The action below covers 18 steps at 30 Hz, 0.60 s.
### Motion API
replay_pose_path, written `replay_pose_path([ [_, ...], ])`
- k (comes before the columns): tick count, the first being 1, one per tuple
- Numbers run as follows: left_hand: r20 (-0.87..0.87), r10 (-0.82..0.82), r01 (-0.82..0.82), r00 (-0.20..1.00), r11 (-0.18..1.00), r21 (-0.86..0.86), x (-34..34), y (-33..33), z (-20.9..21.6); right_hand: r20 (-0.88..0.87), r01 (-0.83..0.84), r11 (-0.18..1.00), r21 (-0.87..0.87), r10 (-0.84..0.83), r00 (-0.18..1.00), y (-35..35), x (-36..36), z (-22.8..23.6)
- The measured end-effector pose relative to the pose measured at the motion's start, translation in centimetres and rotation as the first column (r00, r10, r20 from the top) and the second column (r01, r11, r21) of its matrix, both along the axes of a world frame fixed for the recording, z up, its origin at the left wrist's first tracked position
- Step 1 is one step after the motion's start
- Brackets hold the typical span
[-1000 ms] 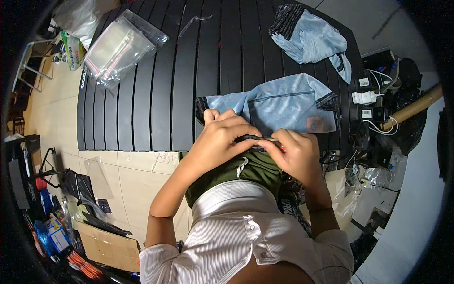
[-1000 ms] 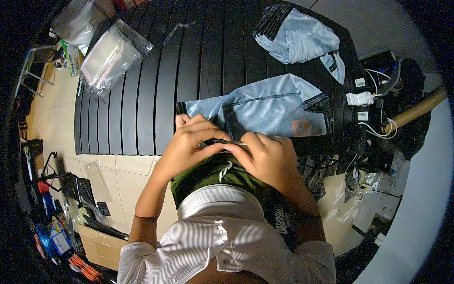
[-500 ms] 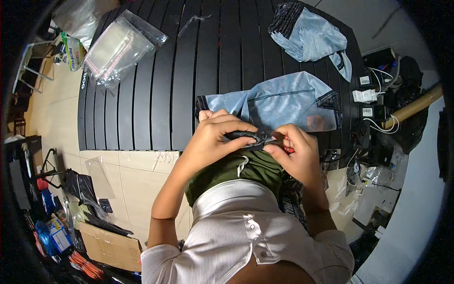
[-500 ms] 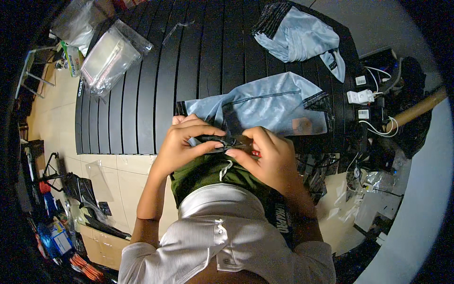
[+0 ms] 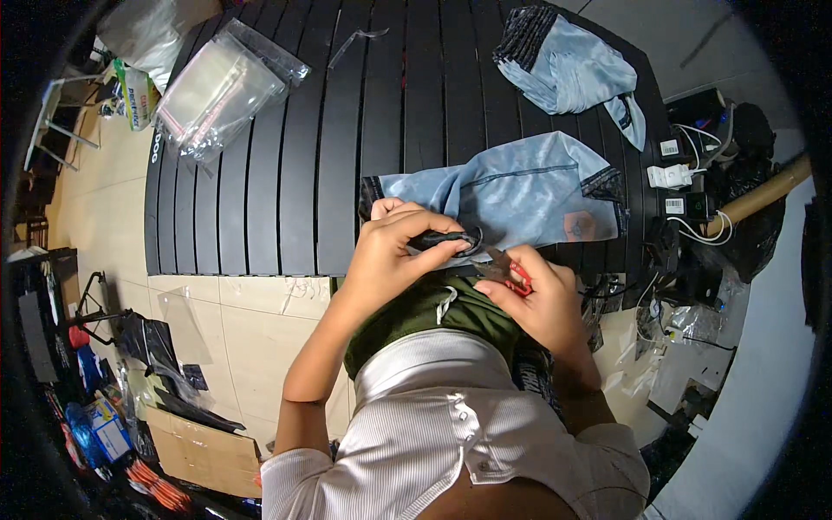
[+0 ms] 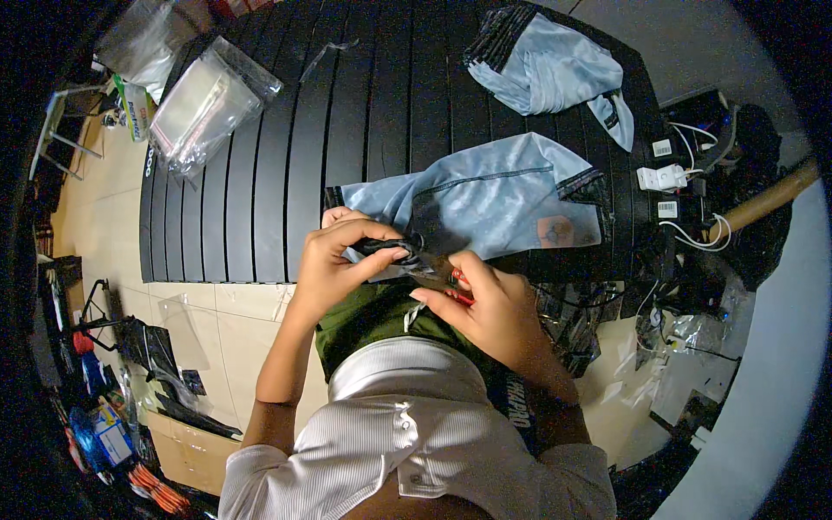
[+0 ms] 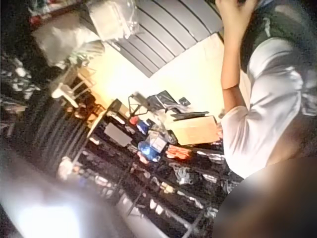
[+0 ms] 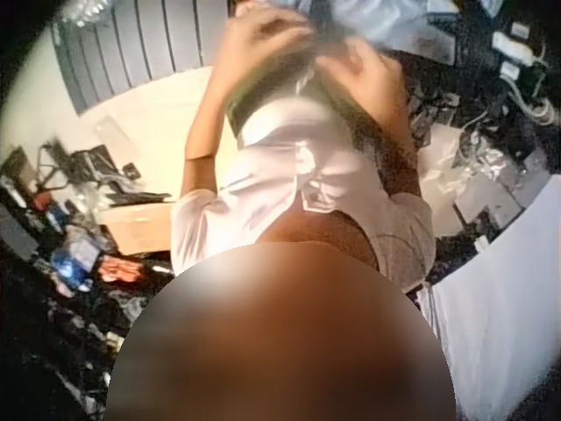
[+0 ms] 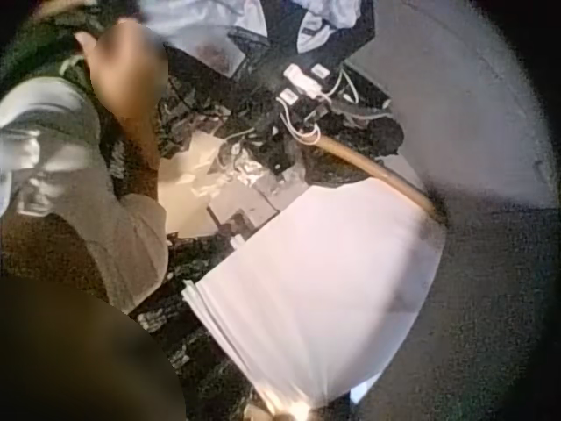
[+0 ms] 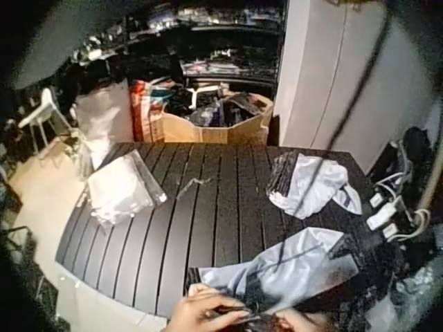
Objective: Folding and bagging fabric neck gaiters and trimming loose threads from textile items.
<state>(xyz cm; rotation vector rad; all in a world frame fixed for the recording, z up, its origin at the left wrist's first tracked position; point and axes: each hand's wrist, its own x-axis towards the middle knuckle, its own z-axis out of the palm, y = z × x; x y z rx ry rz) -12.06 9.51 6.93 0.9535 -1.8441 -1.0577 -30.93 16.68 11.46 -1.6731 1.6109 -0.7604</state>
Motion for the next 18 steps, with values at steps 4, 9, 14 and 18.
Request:
replay_pose_path([
  [4,0.023,0.022,-0.021,0.999,0.998,-0.058,-0.31,0.03,-0.08,-0.057,0.031,0.999,0.019,-0.03,0.998,0.01,0.09,-0.35],
  [9,0.073,0.006,0.005,0.997,0.988,-0.155,-0.52,0.12,0.29,-0.157,0.017,0.999,-0.033,-0.022,0.987,-0.25,0.05,-0.54],
  [14,0.103,-0.023,0.04,0.994,0.985,-0.167,-0.46,0.24,0.67,-0.233,-0.004,0.998,-0.057,-0.009,0.972,-0.5,0.04,-0.31],
  [18,0.104,-0.022,0.039,0.994,0.986,-0.164,-0.56,0.23,0.67,-0.282,-0.009,0.997,-0.071,-0.011,0.959,-0.39,-0.2,-0.34],
])
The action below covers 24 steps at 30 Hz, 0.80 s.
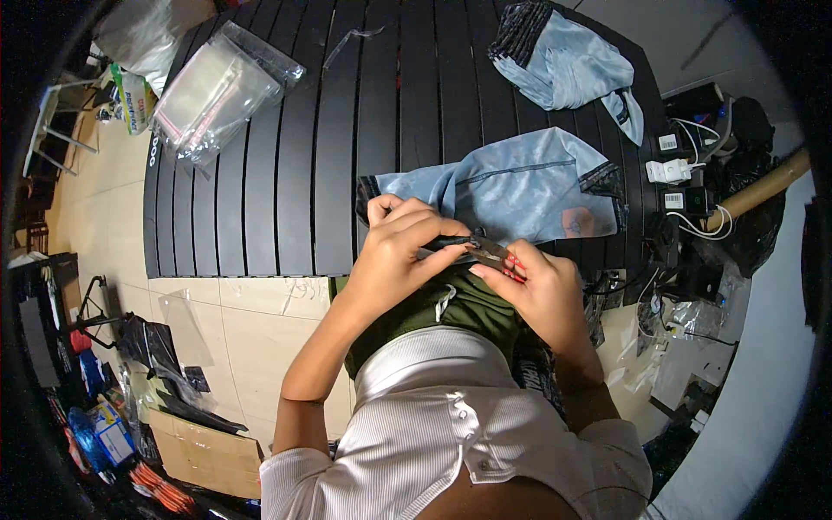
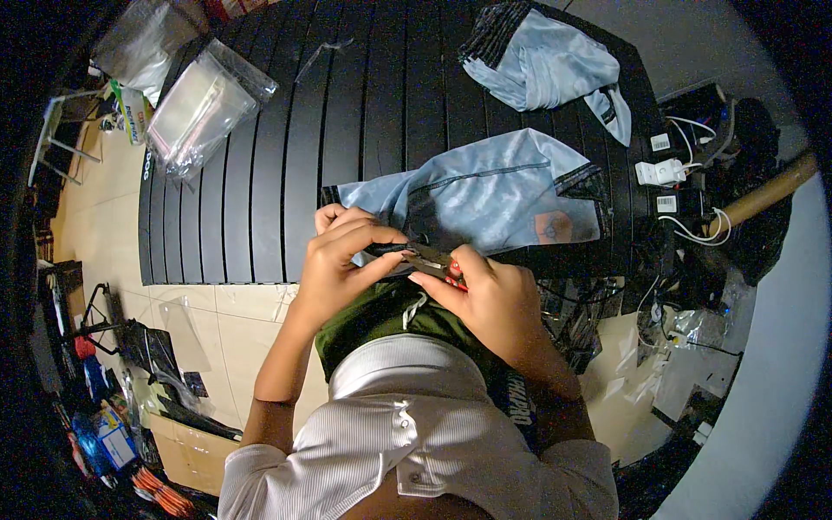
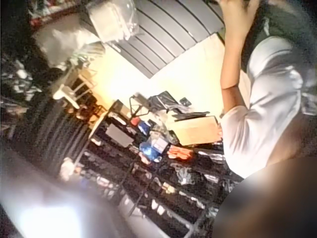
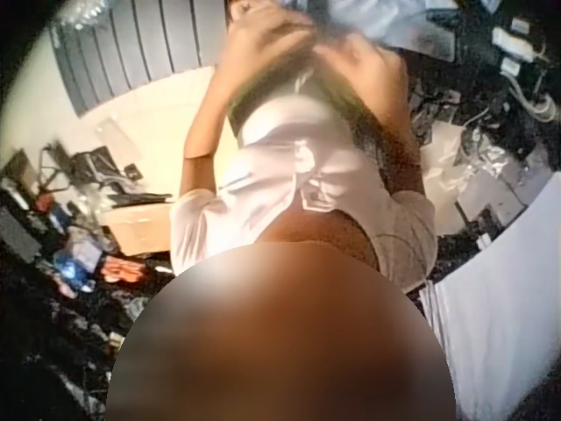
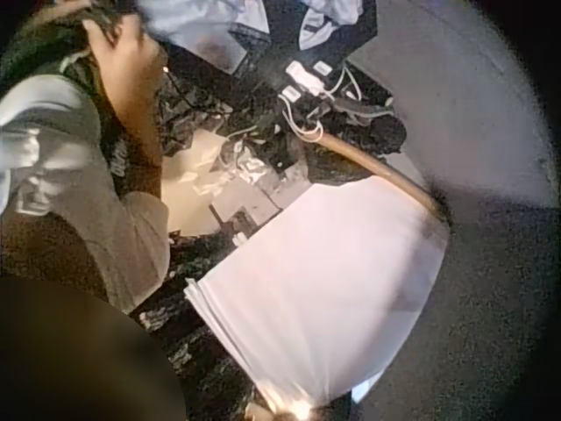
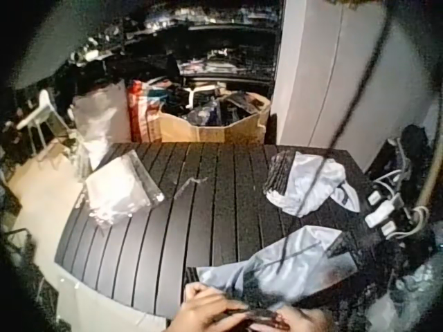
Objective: Folding and bagging fabric neck gaiters and trimming loose threads from textile items.
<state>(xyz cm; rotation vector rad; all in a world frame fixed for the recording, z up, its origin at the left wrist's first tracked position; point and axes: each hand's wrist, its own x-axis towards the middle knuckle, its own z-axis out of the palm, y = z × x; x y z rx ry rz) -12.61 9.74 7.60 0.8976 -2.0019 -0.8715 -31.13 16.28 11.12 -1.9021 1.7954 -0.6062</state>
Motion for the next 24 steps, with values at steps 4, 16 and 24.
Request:
replay_pose_path([
  [4,-0.012,0.005,-0.005,1.0,1.0,0.004,-0.1,-0.03,-0.18,0.002,0.0,1.0,-0.027,0.0,1.0,0.22,-0.3,-0.02],
  [16,0.05,-0.025,0.024,0.998,1.0,0.018,-0.27,-0.04,0.12,-0.193,-0.036,0.986,-0.164,0.003,0.981,0.02,-0.39,-0.37],
  [24,0.045,0.003,-0.002,0.999,1.0,-0.016,-0.46,0.01,0.3,-0.133,-0.02,0.988,-0.153,-0.001,0.991,-0.07,-0.36,-0.4],
])
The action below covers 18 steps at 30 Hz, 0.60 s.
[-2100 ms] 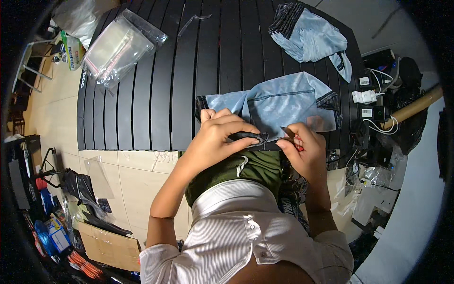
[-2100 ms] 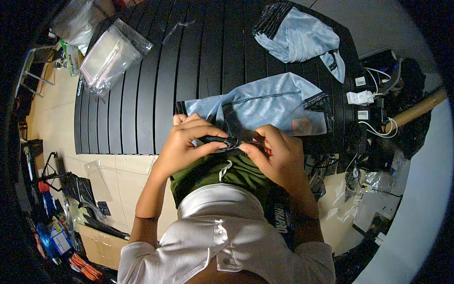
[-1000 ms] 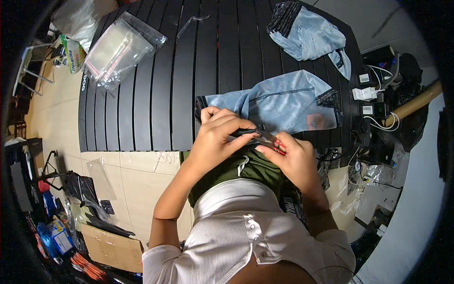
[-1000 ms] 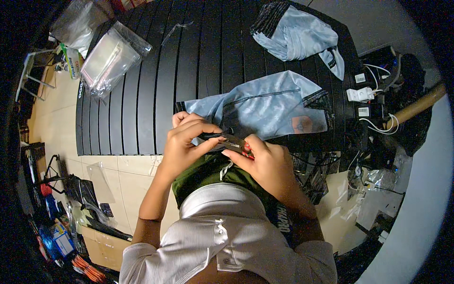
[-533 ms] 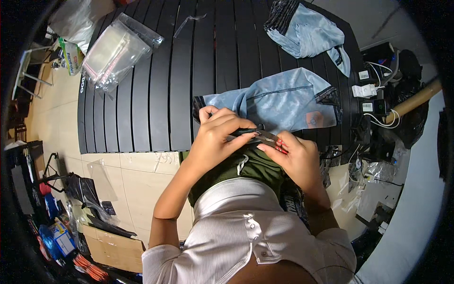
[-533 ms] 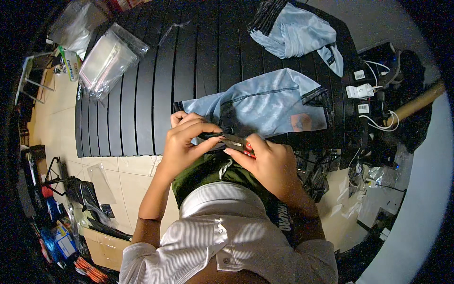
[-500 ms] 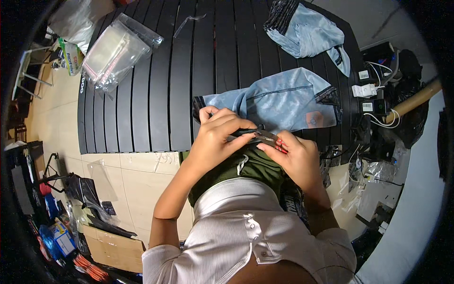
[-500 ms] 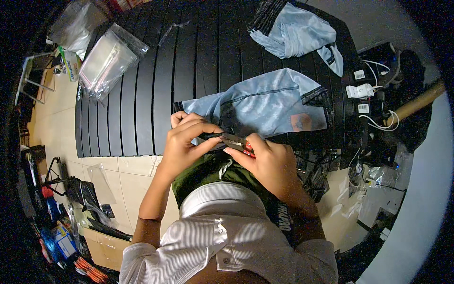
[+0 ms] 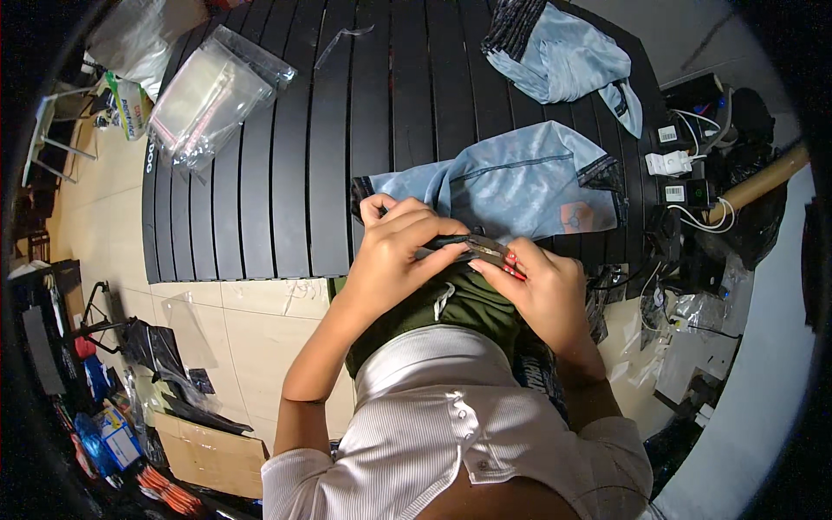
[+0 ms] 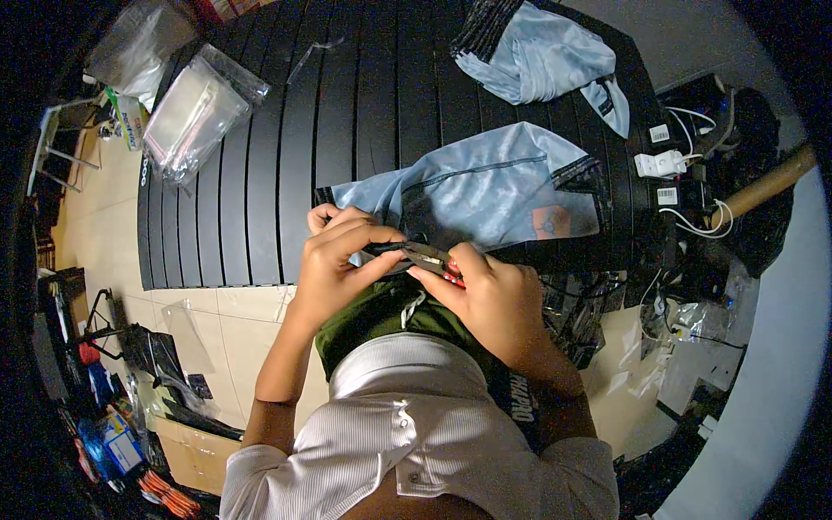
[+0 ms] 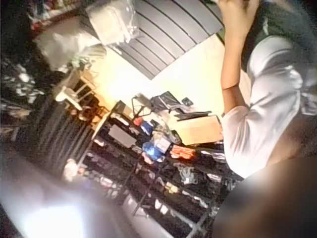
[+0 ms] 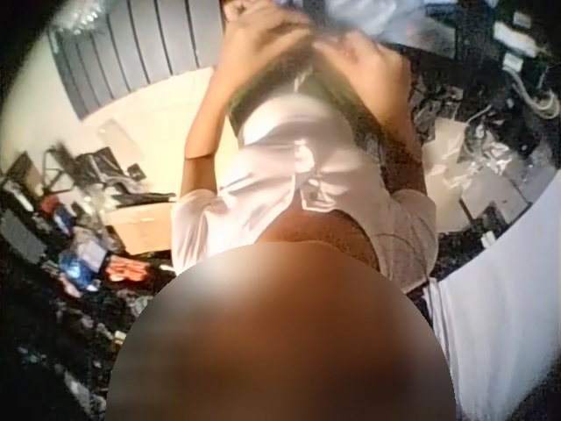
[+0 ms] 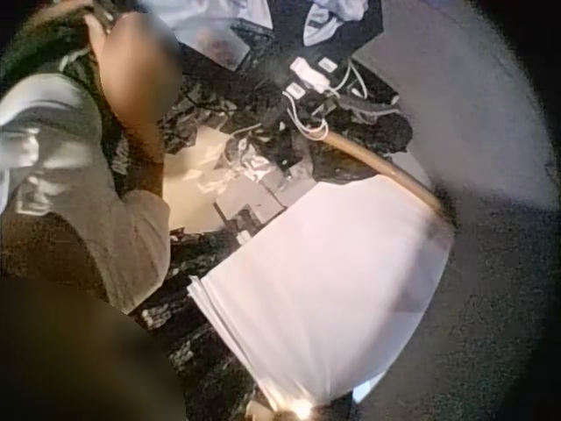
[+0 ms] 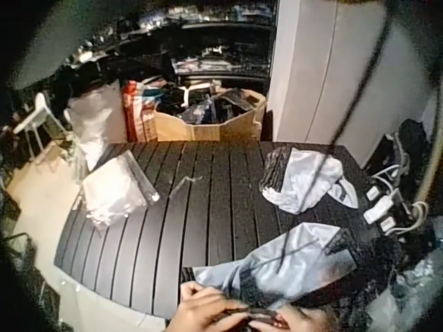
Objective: Folding and bagging fabric neck gaiters and trimming loose threads from textile items.
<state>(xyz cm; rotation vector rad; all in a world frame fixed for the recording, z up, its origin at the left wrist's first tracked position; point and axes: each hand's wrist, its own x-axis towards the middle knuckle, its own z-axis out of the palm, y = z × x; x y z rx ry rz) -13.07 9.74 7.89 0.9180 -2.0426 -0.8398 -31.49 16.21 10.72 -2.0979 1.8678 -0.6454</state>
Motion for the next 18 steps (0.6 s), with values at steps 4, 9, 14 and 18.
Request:
replay_pose_path([
  [4,0.005,0.009,-0.009,1.0,1.0,-0.009,-0.06,0.05,-0.34,-0.002,0.007,1.0,0.016,-0.007,1.0,-0.01,0.04,0.06],
  [9,0.007,0.014,-0.014,1.0,0.999,-0.046,-0.13,0.08,-0.2,0.002,0.004,1.0,-0.001,-0.004,1.0,-0.05,0.06,0.08],
  [14,0.048,0.012,-0.011,0.999,1.0,-0.023,-0.12,0.26,0.07,-0.01,0.008,1.0,-0.001,-0.008,1.0,0.01,0.13,-0.01],
  [18,0.045,0.022,-0.02,0.999,0.999,-0.037,-0.05,0.24,-0.03,-0.026,0.006,0.999,-0.031,-0.007,1.0,0.07,0.03,-0.24],
])
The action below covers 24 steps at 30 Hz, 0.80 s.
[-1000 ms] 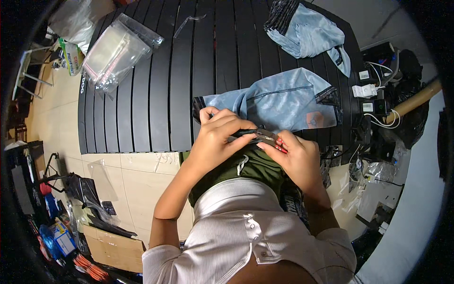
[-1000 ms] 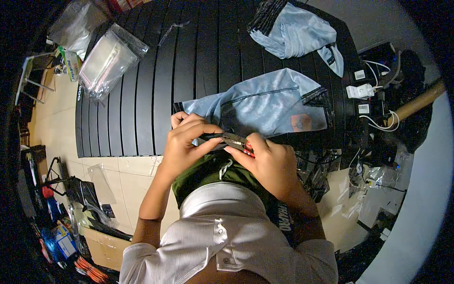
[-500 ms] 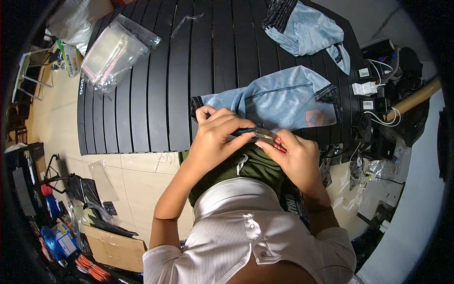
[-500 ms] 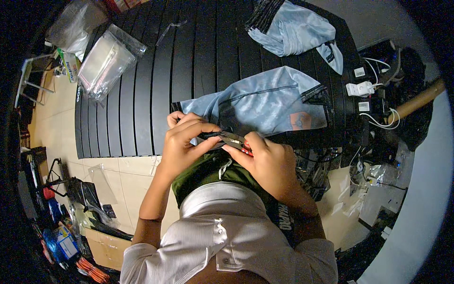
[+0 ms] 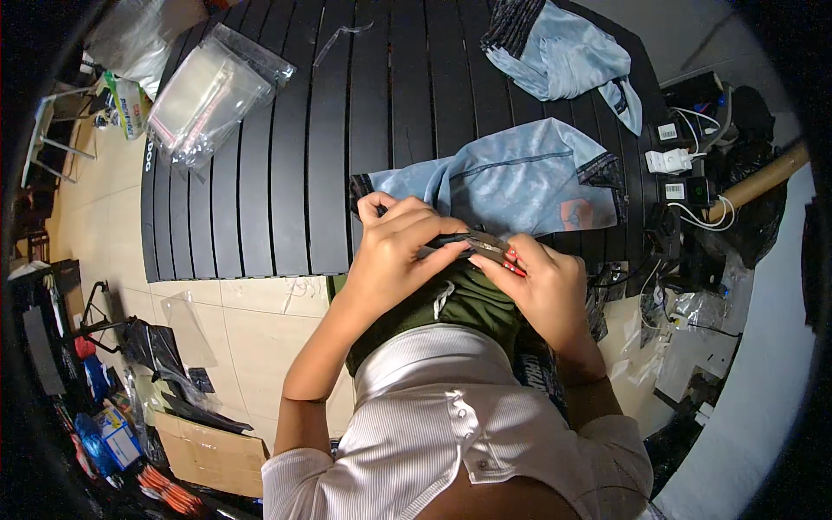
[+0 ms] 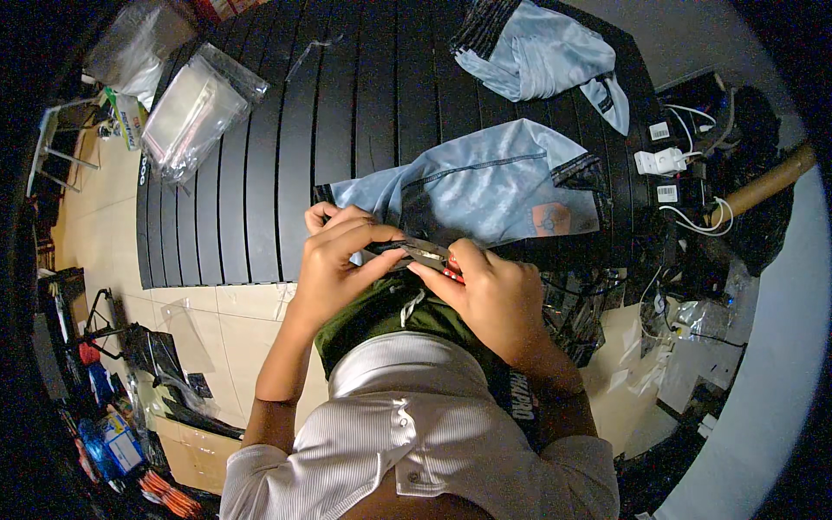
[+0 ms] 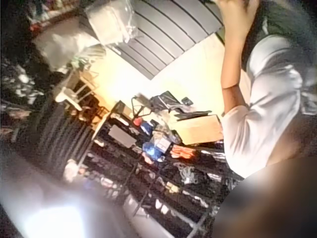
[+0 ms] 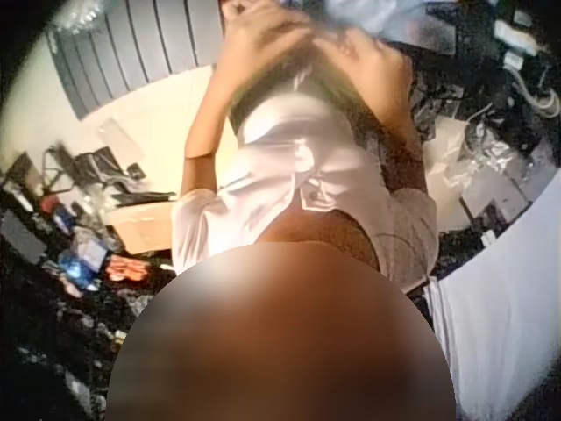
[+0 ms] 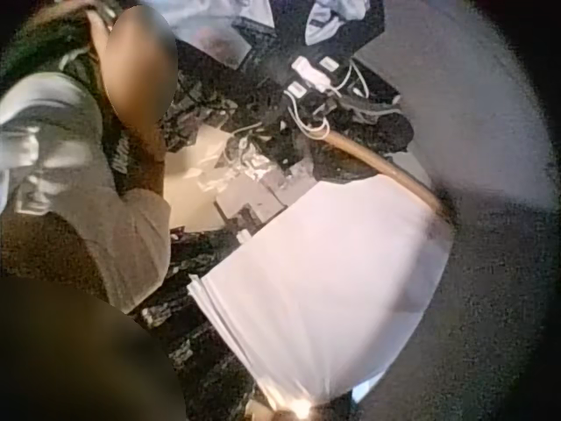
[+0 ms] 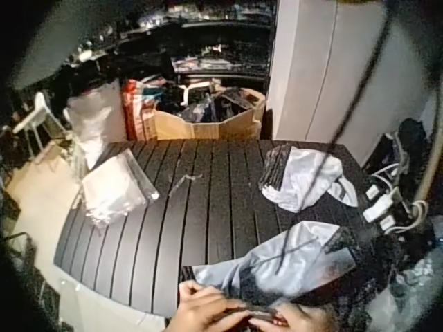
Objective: Folding and bagging fabric neck gaiters and trimming loose threads from textile items.
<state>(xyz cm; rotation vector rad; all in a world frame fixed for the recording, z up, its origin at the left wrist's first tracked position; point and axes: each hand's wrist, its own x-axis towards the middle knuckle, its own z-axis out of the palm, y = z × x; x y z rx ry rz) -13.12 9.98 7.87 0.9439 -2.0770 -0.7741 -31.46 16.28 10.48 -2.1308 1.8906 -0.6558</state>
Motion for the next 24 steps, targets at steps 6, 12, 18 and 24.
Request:
replay_pose_path([
  [6,-0.036,-0.002,0.003,0.999,1.0,0.026,-0.1,0.0,-0.2,-0.001,-0.015,1.0,-0.016,0.015,1.0,-0.2,0.3,0.2],
  [12,-0.061,0.0,0.003,0.998,0.998,0.06,0.1,0.0,-0.6,0.118,-0.032,0.998,0.047,0.027,0.993,0.2,0.3,0.9],
  [18,-0.083,0.01,-0.004,0.997,0.997,0.074,-0.1,0.0,-0.4,0.23,-0.038,0.997,0.072,0.02,0.973,0.4,0.0,1.7],
  [24,-0.127,-0.009,0.041,0.992,0.967,0.25,0.2,0.0,-0.7,0.29,-0.015,0.988,0.156,-0.032,0.957,0.3,-0.1,1.0],
])
